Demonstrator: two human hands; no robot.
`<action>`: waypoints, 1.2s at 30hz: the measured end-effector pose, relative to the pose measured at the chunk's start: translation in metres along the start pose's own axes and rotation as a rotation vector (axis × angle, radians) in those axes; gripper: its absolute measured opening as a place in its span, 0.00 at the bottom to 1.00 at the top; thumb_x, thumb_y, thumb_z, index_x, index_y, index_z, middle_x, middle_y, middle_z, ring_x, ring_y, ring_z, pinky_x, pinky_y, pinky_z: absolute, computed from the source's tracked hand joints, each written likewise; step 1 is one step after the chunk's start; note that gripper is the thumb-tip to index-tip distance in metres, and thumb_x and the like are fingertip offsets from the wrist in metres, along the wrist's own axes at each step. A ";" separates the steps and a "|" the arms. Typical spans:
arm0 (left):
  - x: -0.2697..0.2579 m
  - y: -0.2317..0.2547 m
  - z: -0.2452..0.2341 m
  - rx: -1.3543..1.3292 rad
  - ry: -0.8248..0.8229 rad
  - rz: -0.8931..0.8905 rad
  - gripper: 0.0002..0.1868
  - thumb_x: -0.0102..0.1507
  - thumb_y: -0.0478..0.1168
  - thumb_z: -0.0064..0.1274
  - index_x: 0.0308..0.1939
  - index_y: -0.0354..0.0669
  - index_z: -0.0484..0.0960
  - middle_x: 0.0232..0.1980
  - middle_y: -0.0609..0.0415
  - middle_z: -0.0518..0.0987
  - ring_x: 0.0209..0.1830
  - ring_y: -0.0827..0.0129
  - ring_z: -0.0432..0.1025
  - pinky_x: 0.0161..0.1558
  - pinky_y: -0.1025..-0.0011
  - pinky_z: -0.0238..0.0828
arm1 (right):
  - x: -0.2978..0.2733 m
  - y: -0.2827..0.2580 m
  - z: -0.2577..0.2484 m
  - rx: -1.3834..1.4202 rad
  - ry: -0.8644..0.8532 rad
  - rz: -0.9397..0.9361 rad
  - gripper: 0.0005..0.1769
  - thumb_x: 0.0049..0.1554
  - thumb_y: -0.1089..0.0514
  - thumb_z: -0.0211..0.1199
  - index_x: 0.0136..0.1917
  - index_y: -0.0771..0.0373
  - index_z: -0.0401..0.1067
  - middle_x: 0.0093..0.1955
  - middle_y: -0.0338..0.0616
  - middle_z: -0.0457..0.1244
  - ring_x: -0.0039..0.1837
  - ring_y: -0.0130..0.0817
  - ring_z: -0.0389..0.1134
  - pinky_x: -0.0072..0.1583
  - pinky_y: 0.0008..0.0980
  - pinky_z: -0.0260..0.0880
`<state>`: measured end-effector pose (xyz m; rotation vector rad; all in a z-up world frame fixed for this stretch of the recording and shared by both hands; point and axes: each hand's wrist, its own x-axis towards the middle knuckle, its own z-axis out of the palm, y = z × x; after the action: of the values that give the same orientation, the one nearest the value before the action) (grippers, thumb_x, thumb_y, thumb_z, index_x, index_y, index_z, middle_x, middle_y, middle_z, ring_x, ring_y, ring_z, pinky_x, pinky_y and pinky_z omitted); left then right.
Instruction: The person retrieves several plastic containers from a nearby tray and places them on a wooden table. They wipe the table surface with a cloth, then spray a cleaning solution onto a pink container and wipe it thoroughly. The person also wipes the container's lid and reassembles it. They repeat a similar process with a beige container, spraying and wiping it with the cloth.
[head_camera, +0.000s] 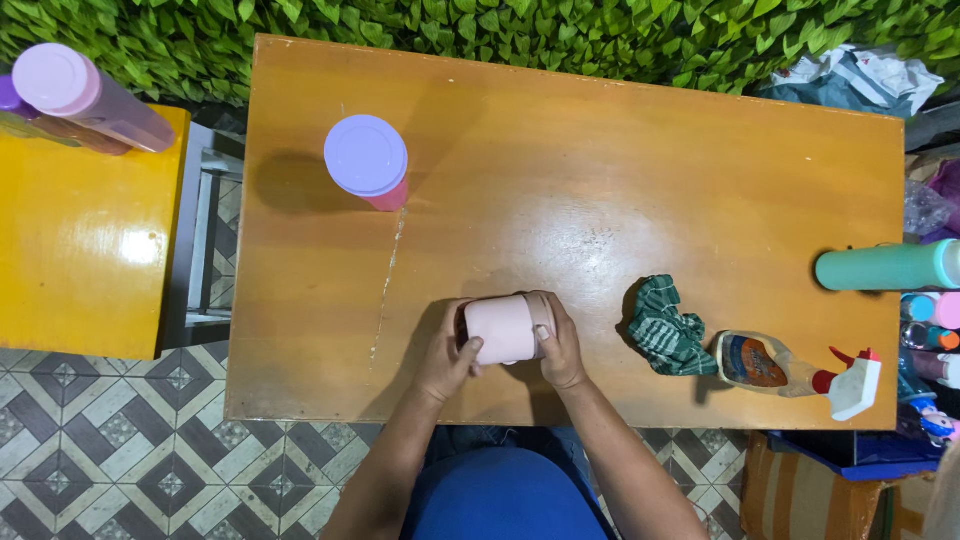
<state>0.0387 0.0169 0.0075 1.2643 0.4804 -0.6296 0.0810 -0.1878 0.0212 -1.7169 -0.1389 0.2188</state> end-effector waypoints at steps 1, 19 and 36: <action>0.000 -0.002 -0.001 0.087 0.001 0.288 0.49 0.62 0.49 0.59 0.82 0.40 0.53 0.68 0.29 0.73 0.57 0.33 0.67 0.56 0.48 0.67 | 0.000 -0.001 0.001 0.033 0.007 -0.005 0.44 0.59 0.29 0.50 0.65 0.73 0.66 0.57 0.55 0.67 0.60 0.43 0.69 0.63 0.38 0.68; 0.003 -0.011 -0.005 0.245 -0.076 0.557 0.53 0.59 0.52 0.64 0.79 0.41 0.48 0.68 0.40 0.71 0.57 0.59 0.76 0.46 0.68 0.81 | -0.014 -0.001 -0.007 -0.066 0.083 0.227 0.39 0.60 0.33 0.49 0.64 0.71 0.68 0.54 0.54 0.69 0.56 0.40 0.71 0.58 0.36 0.71; -0.012 0.014 0.004 0.203 0.018 0.296 0.32 0.64 0.57 0.48 0.62 0.35 0.69 0.32 0.48 0.79 0.14 0.71 0.70 0.16 0.71 0.67 | -0.023 -0.020 -0.015 0.006 -0.038 0.176 0.37 0.57 0.42 0.59 0.69 0.71 0.59 0.60 0.55 0.64 0.63 0.41 0.67 0.64 0.38 0.67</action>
<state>0.0387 0.0175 0.0264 1.5002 0.2402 -0.4237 0.0625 -0.2040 0.0447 -1.7209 -0.0150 0.3813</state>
